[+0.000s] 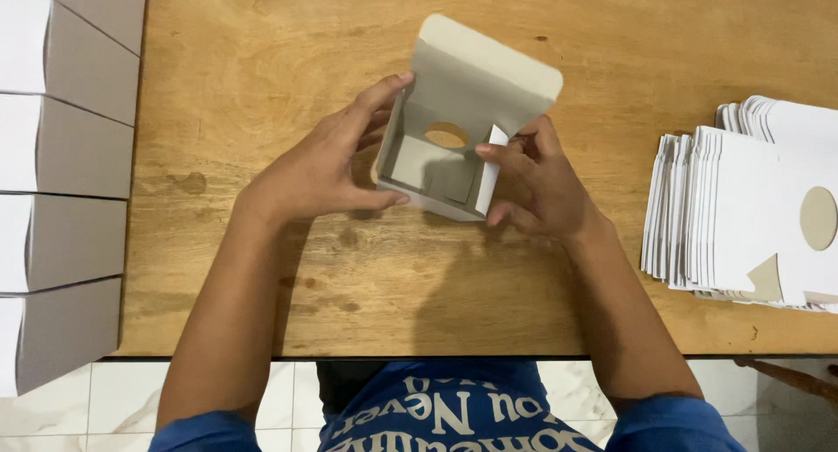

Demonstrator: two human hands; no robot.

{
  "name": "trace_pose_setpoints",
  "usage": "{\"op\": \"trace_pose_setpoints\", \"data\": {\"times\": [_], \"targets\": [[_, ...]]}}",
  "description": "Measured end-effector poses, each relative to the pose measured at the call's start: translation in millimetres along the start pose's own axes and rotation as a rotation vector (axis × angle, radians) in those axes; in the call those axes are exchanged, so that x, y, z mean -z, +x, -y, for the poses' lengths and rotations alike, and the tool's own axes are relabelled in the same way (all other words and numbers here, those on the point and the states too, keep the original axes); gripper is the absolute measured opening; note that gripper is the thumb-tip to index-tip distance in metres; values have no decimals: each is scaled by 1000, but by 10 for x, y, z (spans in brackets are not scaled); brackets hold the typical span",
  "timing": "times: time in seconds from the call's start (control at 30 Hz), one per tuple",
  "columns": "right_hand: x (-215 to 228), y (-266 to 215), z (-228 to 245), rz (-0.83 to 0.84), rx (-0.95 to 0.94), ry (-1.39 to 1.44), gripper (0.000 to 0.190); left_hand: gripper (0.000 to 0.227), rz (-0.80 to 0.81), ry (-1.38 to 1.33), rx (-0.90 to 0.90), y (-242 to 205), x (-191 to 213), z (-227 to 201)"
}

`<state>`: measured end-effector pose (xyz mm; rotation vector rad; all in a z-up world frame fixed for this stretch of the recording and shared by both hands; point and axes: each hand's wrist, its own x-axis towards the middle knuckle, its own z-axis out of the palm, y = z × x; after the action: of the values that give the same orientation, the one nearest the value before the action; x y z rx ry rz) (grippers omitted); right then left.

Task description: The person folds flat white cardboard sheets into small boxes by hand, tucking flaps to form the structure. Completed boxes are stacked in a grid on the table.

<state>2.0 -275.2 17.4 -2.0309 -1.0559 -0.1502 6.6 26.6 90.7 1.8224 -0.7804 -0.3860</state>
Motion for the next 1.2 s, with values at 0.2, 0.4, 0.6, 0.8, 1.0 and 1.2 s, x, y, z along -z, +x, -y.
{"op": "trace_pose_setpoints", "data": {"times": [0.2, 0.4, 0.6, 0.8, 1.0, 1.2], "targets": [[-131, -36, -39, 18, -124, -232, 65, 76, -491, 458, -397, -54, -392, 394], [-118, 115, 143, 19, -73, -241, 50, 34, -504, 724, -474, 72, -751, 95], [-60, 46, 148, -11, -36, -393, 26, 25, -558, 799, -394, 90, -865, 116], [-79, 67, 105, -232, 62, -535, 17, 30, -601, 863, -461, 122, -860, 119], [-33, 265, 349, -297, 140, -372, 22, 28, -638, 904, -494, 122, -862, 158], [53, 116, 120, -406, 250, -508, 13, 23, -678, 828, -534, 186, -961, 281]]}}
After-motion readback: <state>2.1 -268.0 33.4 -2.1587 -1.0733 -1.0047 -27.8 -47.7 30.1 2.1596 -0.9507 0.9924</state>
